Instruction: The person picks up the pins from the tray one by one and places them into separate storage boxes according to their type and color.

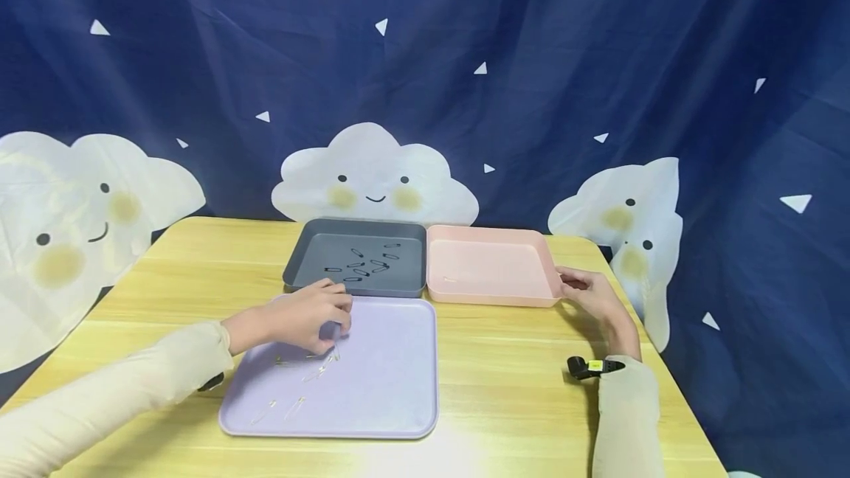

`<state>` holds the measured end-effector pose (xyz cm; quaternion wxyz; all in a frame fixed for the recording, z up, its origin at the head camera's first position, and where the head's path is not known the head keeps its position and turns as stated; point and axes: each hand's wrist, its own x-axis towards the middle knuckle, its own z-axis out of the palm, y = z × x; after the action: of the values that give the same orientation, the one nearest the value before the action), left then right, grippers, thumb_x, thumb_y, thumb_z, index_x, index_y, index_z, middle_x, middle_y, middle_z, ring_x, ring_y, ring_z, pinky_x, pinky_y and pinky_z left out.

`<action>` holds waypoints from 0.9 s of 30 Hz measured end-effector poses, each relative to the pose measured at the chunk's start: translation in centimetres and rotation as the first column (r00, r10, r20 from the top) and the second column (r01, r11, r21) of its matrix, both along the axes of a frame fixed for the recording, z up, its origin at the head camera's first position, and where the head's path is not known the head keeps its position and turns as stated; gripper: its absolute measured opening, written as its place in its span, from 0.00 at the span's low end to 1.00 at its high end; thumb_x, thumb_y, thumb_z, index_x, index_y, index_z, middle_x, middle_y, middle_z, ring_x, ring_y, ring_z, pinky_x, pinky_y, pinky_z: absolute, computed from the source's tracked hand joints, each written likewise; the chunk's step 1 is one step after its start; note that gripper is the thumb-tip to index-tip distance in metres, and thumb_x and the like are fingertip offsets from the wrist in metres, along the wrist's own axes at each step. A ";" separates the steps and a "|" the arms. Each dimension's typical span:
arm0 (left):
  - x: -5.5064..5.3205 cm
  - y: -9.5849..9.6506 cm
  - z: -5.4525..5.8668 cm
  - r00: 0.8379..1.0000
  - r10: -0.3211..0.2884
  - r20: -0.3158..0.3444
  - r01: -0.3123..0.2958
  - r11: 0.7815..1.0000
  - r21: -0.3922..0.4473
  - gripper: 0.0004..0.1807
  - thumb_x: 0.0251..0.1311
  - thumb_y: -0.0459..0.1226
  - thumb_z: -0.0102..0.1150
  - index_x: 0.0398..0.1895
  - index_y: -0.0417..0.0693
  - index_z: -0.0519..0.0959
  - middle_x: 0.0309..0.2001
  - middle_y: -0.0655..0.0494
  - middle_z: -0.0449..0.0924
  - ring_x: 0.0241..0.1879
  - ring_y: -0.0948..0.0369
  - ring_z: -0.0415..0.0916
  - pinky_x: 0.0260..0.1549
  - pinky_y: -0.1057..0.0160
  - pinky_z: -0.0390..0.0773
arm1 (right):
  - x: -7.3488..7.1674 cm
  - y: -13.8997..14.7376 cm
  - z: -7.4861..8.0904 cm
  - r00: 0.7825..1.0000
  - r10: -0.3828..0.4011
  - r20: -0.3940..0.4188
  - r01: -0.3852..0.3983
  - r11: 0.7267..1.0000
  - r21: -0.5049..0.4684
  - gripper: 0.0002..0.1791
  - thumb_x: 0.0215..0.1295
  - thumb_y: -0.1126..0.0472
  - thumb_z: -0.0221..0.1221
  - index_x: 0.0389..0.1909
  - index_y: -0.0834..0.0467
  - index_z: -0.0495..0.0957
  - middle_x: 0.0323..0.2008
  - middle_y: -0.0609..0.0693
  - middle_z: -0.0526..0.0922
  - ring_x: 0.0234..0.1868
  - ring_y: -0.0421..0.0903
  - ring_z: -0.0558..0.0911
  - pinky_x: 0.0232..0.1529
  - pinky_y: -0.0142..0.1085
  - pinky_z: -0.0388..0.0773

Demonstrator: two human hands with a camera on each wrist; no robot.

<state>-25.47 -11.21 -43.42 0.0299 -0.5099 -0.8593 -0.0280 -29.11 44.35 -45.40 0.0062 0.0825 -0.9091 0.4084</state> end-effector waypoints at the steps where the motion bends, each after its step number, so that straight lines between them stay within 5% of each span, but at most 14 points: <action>1: 0.0 0.1 0.0 1.000 0.000 0.009 0.001 1.000 -0.012 0.09 0.46 0.45 0.73 0.31 0.62 0.84 0.37 0.67 0.74 0.41 0.64 0.65 0.45 0.59 0.67 | 0.0 0.0 0.0 1.000 0.002 -0.001 -0.002 1.000 0.001 0.28 0.71 0.58 0.62 0.66 0.70 0.73 0.63 0.71 0.76 0.46 0.20 0.78 0.43 0.19 0.76; 8: 0.3 0.4 -0.3 1.000 -0.012 0.024 0.013 0.998 -0.066 0.07 0.44 0.42 0.73 0.27 0.64 0.84 0.36 0.70 0.76 0.41 0.65 0.67 0.47 0.60 0.68 | -0.1 -0.1 0.1 1.000 -0.006 0.007 0.006 1.000 -0.012 0.28 0.70 0.59 0.63 0.66 0.69 0.73 0.62 0.70 0.77 0.46 0.20 0.78 0.44 0.18 0.76; 27: 0.4 0.5 -0.7 1.000 -0.024 0.000 0.024 0.999 -0.040 0.09 0.45 0.42 0.73 0.20 0.64 0.79 0.31 0.71 0.74 0.38 0.66 0.68 0.44 0.61 0.69 | -0.2 0.2 -0.4 1.000 -0.006 -0.022 0.006 1.000 -0.020 0.29 0.68 0.64 0.64 0.66 0.71 0.72 0.55 0.72 0.82 0.43 0.24 0.80 0.41 0.20 0.77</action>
<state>-25.10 -10.76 -44.16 0.0196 -0.5205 -0.8536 -0.0111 -29.34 44.54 -45.78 0.0181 0.0840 -0.9051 0.4165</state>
